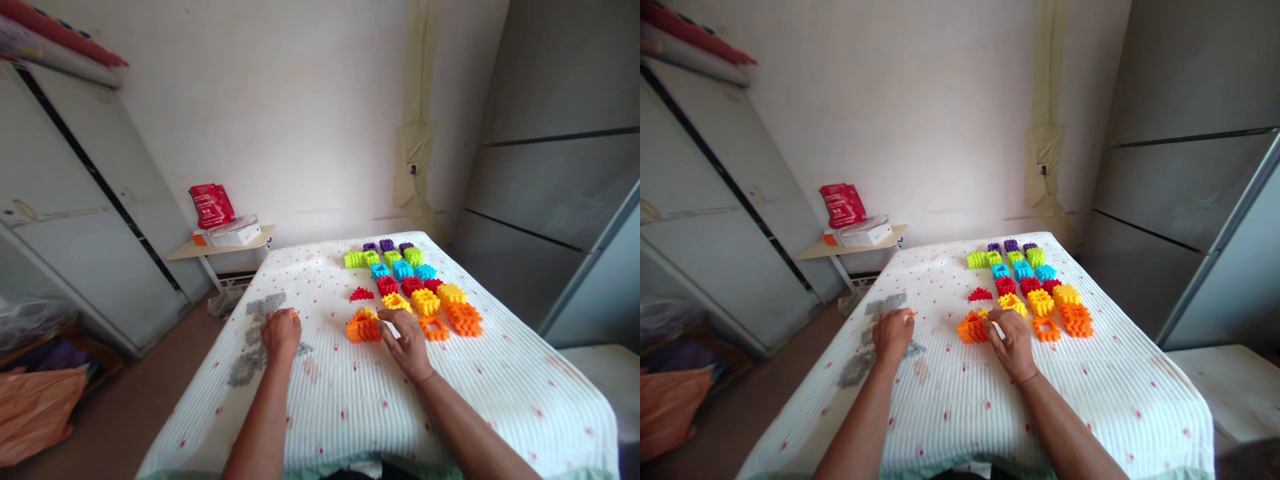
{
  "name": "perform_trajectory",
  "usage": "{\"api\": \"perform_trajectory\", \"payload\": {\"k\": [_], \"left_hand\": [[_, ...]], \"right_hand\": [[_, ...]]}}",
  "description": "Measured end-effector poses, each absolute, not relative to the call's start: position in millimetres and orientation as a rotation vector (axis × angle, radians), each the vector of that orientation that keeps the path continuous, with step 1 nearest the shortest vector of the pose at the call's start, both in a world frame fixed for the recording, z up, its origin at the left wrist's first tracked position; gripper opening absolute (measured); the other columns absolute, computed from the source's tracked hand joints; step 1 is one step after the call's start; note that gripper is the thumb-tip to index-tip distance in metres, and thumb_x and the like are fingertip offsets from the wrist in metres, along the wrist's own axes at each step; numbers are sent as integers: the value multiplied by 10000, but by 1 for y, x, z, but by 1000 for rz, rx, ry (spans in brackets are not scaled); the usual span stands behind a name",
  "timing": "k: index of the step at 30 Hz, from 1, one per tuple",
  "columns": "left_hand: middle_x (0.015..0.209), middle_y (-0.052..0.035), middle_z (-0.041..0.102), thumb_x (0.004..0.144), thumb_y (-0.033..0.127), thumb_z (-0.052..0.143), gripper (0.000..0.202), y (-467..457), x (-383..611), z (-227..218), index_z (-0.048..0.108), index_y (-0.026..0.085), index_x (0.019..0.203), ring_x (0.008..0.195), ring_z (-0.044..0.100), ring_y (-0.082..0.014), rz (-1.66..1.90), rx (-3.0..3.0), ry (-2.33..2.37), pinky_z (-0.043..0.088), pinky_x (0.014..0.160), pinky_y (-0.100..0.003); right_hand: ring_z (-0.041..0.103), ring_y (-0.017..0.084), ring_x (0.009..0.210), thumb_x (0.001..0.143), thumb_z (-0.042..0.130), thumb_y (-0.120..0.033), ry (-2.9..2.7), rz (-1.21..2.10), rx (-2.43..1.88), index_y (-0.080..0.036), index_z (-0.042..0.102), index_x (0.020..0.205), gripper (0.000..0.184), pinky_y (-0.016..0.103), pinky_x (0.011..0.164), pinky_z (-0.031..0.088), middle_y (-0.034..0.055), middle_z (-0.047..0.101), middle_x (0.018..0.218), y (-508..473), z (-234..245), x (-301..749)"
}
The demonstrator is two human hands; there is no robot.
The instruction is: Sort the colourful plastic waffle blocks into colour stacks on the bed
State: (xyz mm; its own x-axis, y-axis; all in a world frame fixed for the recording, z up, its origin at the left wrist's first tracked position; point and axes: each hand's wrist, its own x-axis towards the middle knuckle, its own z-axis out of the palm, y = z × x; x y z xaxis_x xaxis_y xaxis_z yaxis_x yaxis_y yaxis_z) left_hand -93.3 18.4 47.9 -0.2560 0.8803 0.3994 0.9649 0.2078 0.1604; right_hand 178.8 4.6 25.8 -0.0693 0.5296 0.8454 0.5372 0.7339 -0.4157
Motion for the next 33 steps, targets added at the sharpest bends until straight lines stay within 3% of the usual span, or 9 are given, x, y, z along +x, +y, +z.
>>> {"api": "perform_trajectory", "payload": {"k": [6,13,17,19,21,23,25,28,33], "left_hand": [[837,-179,708,774,167,466,296,36,-112,43,739,135,885,884,631,-324,-278,-1799,-2340,449,747,-407],[794,-202,695,746,110,417,336,42,-112,36,731,113,867,838,630,-356,-310,-1922,-2276,443,729,-443],[903,-152,691,768,129,427,403,45,-112,35,662,148,1094,901,620,-287,-490,-1926,-2233,444,801,-383],[952,-108,677,785,179,449,466,45,-105,34,565,176,1237,892,617,-227,-892,-1936,-2255,455,792,-325],[914,-66,659,765,242,514,531,41,-94,35,504,193,1294,808,616,-177,-1697,-1906,-2238,467,727,-281],[870,-32,642,709,294,610,586,34,-81,37,511,209,1280,743,602,-138,-2568,-1783,-2058,463,683,-253],[851,-19,635,655,301,688,579,24,-67,41,565,208,1213,722,592,-111,-3111,-1688,-1859,458,683,-240],[849,-21,646,644,285,728,506,8,-50,48,614,197,1129,756,597,-106,-3468,-1629,-1696,459,716,-246],[813,-1,648,685,274,717,536,-18,-31,64,567,237,1198,767,608,-115,-3526,-1724,-1575,478,766,-284]], "right_hand": [[594,184,783,870,504,-189,-1709,24,-861,-205,591,879,89,343,711,479,46,658,830,4,26,178],[587,177,760,871,492,-187,-1696,20,-866,-208,590,864,101,333,697,472,41,653,803,3,30,177],[589,176,759,867,499,-178,-1682,13,-854,-206,593,866,98,333,698,477,42,654,800,3,30,176],[590,177,764,863,505,-170,-1674,7,-852,-205,593,876,95,336,702,479,44,656,814,4,29,176],[592,179,776,861,507,-161,-1666,2,-848,-205,591,885,98,337,706,481,46,656,832,4,28,177],[595,181,794,860,507,-151,-1657,-11,-836,-205,591,898,107,339,714,483,49,656,847,4,28,178],[600,185,815,858,508,-139,-1657,-38,-820,-207,592,930,130,346,730,484,54,658,868,2,31,179],[608,196,860,852,523,-129,-1697,-84,-788,-211,584,1001,181,366,754,485,69,665,929,-3,36,178],[616,209,887,859,562,-212,-1842,-73,-744,-212,587,1063,205,377,765,492,83,676,975,-21,45,158]]}}
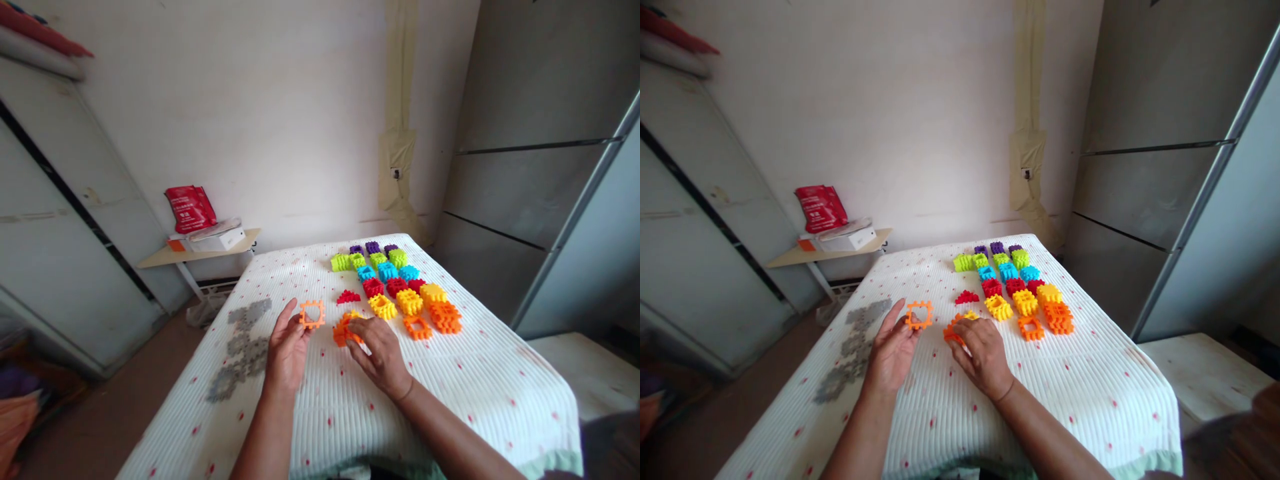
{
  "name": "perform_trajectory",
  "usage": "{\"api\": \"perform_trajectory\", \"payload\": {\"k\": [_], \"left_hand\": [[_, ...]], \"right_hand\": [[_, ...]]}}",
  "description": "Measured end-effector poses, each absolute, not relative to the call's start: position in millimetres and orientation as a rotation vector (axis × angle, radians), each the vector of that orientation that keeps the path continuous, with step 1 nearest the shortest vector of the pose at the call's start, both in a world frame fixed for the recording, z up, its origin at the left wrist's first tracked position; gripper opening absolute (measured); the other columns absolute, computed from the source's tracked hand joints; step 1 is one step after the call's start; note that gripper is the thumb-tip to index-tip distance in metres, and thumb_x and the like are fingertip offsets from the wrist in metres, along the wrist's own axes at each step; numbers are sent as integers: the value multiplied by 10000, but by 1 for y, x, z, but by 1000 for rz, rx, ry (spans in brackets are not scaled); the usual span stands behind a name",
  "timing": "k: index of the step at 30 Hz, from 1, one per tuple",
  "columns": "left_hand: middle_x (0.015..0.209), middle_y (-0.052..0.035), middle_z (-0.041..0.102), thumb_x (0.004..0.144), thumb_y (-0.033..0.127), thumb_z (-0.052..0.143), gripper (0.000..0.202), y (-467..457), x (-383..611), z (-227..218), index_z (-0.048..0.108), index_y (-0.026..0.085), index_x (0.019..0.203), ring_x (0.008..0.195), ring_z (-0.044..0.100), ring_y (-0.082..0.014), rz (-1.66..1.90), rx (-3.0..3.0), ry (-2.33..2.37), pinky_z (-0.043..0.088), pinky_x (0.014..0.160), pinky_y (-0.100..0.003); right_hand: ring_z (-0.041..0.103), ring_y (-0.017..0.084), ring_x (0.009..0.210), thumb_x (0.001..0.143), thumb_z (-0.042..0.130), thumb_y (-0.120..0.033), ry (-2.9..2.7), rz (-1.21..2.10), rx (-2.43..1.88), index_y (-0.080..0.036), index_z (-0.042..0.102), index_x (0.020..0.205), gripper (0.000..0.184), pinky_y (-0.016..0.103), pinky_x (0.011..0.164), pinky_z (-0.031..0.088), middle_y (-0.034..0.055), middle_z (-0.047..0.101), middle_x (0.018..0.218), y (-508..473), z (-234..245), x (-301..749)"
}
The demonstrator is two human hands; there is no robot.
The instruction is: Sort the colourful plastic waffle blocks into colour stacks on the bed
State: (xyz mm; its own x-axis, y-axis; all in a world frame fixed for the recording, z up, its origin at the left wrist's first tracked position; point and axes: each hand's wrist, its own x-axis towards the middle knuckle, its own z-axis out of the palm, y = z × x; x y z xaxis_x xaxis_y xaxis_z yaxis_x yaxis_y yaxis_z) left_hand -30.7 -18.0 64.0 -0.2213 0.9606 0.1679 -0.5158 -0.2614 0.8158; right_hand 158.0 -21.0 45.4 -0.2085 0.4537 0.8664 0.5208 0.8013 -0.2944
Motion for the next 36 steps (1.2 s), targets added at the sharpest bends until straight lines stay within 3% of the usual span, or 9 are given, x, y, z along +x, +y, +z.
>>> {"api": "perform_trajectory", "payload": {"k": [4,10,16,20,23,25,36], "left_hand": [[906,-37,648,693,272,712,520,-35,-18,70,577,218,1192,851,625,-150,1732,985,766,486,819,-309],[940,-61,656,713,307,704,570,-60,-5,66,537,202,1248,886,636,-180,1695,1291,986,510,806,-295],[1011,-87,671,728,345,686,555,-74,13,58,545,203,1246,939,641,-207,1629,1507,1146,533,802,-293],[1051,-71,673,744,283,664,484,-72,15,54,564,233,1216,973,637,-208,1640,1649,1157,520,860,-324],[997,-49,684,764,263,629,311,-65,-1,48,639,221,1072,943,638,-195,1721,1711,1242,504,887,-328],[916,-38,691,760,287,619,224,-58,-15,39,667,204,962,874,645,-188,1810,1646,1378,516,851,-323],[850,-43,711,723,388,585,242,-38,-43,-3,674,200,847,795,652,-204,1698,1653,1704,514,804,-339]], "right_hand": [[616,213,889,883,549,-314,-1797,139,-836,-204,590,1109,255,371,777,505,87,675,977,-37,54,138],[594,155,738,840,597,-374,-1578,590,-889,-194,607,1087,306,276,643,502,55,665,914,-52,69,132],[585,154,749,722,695,-305,-1442,714,-848,-209,600,1084,387,262,616,502,38,649,916,-60,69,141],[600,170,799,750,670,-288,-1555,490,-867,-233,584,1139,402,288,641,523,66,628,1034,-60,73,176],[586,230,993,794,640,-299,-1747,125,-1020,-240,575,1186,401,367,783,525,102,601,1150,-49,72,225],[591,244,1009,805,618,-277,-1863,-71,-1155,-228,592,1163,362,402,838,510,108,620,1130,-38,69,261],[633,199,851,729,668,-203,-2463,-222,-1395,-237,673,879,154,286,712,494,49,696,941,5,65,320]]}}
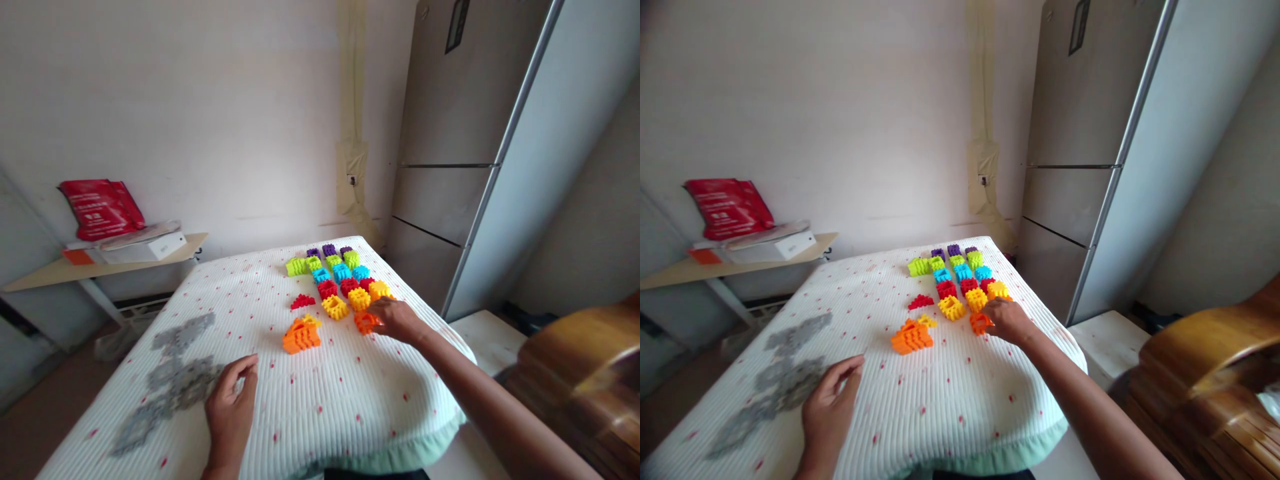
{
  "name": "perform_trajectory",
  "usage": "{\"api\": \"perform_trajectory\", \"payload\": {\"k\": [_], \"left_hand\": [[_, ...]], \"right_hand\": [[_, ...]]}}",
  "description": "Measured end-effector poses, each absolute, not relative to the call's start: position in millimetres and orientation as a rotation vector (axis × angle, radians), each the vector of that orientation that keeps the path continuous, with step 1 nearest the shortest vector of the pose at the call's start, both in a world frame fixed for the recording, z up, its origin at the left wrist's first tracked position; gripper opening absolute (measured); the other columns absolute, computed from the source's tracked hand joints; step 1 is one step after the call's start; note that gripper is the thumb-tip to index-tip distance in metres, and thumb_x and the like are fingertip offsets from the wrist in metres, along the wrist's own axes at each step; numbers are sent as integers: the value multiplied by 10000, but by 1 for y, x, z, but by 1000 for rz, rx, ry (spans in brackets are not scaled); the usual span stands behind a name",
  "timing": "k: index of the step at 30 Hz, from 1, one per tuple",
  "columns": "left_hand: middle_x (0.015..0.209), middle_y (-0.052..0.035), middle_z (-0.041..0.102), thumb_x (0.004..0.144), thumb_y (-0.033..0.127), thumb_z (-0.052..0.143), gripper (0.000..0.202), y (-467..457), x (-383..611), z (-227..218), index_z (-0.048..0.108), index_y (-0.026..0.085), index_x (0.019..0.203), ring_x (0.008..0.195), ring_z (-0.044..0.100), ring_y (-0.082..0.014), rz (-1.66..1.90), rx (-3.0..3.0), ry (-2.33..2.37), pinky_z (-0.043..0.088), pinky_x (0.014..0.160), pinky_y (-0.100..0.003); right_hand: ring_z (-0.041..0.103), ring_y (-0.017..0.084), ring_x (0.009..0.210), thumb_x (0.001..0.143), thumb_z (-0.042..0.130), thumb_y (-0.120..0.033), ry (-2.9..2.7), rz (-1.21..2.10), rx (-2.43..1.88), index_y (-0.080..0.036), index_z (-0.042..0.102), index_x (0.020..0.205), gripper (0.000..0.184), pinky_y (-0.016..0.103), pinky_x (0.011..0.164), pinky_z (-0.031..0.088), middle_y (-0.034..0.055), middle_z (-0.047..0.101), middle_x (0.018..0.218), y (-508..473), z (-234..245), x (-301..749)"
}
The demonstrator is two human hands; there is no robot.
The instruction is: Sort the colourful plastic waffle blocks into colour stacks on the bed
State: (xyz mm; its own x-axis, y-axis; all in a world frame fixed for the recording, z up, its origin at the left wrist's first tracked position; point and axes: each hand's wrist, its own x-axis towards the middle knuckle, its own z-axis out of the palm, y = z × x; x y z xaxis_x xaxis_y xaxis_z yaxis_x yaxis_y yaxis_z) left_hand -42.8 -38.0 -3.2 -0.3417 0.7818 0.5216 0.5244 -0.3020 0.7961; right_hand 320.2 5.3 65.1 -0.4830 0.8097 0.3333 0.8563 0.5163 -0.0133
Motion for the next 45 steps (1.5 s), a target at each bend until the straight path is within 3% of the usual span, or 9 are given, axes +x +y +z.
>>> {"api": "perform_trajectory", "payload": {"k": [11,17,21,28,32,34,36,40,45], "left_hand": [[818,-41,708,713,366,579,225,-37,-40,-2,679,199,826,767,648,-201,1658,1680,1675,512,776,-333],[800,-47,700,738,306,561,178,-38,-37,5,675,186,805,750,641,-189,1663,1721,1630,516,736,-316],[790,-45,693,758,230,524,155,-42,-33,7,666,179,792,745,640,-172,1691,1744,1616,517,709,-291],[869,-61,681,781,162,476,216,-47,-54,10,676,193,860,835,632,-175,1638,2001,1756,514,769,-309],[1106,-93,642,753,261,557,315,-57,-107,19,657,211,1048,1082,556,-247,1255,2081,2204,411,974,-407],[1355,-118,486,705,355,628,567,-64,-138,22,545,228,1251,1254,419,-310,923,1954,2493,324,1036,-468],[1476,-137,322,667,447,654,775,-69,-166,21,412,232,1371,1336,302,-353,612,1805,2595,280,1047,-505],[1543,-127,164,646,513,651,953,-67,-192,13,218,259,1457,1393,174,-357,279,1756,2478,170,1077,-546],[1541,-123,178,689,546,595,892,-41,-172,9,236,258,1453,1398,170,-339,270,1848,2396,147,1088,-532]], "right_hand": [[620,177,700,768,629,-300,-2441,-141,-1489,-263,681,876,125,256,607,458,47,691,785,0,85,303],[627,200,745,733,579,-96,-2552,-341,-1592,-203,672,805,159,256,578,444,82,686,787,3,75,298],[623,210,801,710,544,-64,-2528,-389,-1523,-197,663,787,195,258,569,436,79,679,842,5,59,301],[580,171,683,880,453,-235,-2469,-335,-1019,-217,642,809,202,280,574,416,73,652,780,-10,58,275],[538,151,654,942,347,-204,-2590,-253,-823,-185,603,771,308,280,587,375,51,607,723,-27,61,242],[511,143,632,953,325,-193,-2626,-215,-773,-176,572,727,335,280,577,344,41,582,693,-34,57,228],[490,138,622,957,315,-184,-2662,-172,-728,-175,542,699,343,284,574,321,34,570,684,-38,51,217],[470,137,629,950,338,-179,-2733,-77,-627,-178,509,684,316,291,582,302,28,565,690,-41,37,197],[451,132,617,937,380,-171,-2757,-57,-529,-178,493,672,289,294,566,278,17,562,679,-40,26,171]]}}
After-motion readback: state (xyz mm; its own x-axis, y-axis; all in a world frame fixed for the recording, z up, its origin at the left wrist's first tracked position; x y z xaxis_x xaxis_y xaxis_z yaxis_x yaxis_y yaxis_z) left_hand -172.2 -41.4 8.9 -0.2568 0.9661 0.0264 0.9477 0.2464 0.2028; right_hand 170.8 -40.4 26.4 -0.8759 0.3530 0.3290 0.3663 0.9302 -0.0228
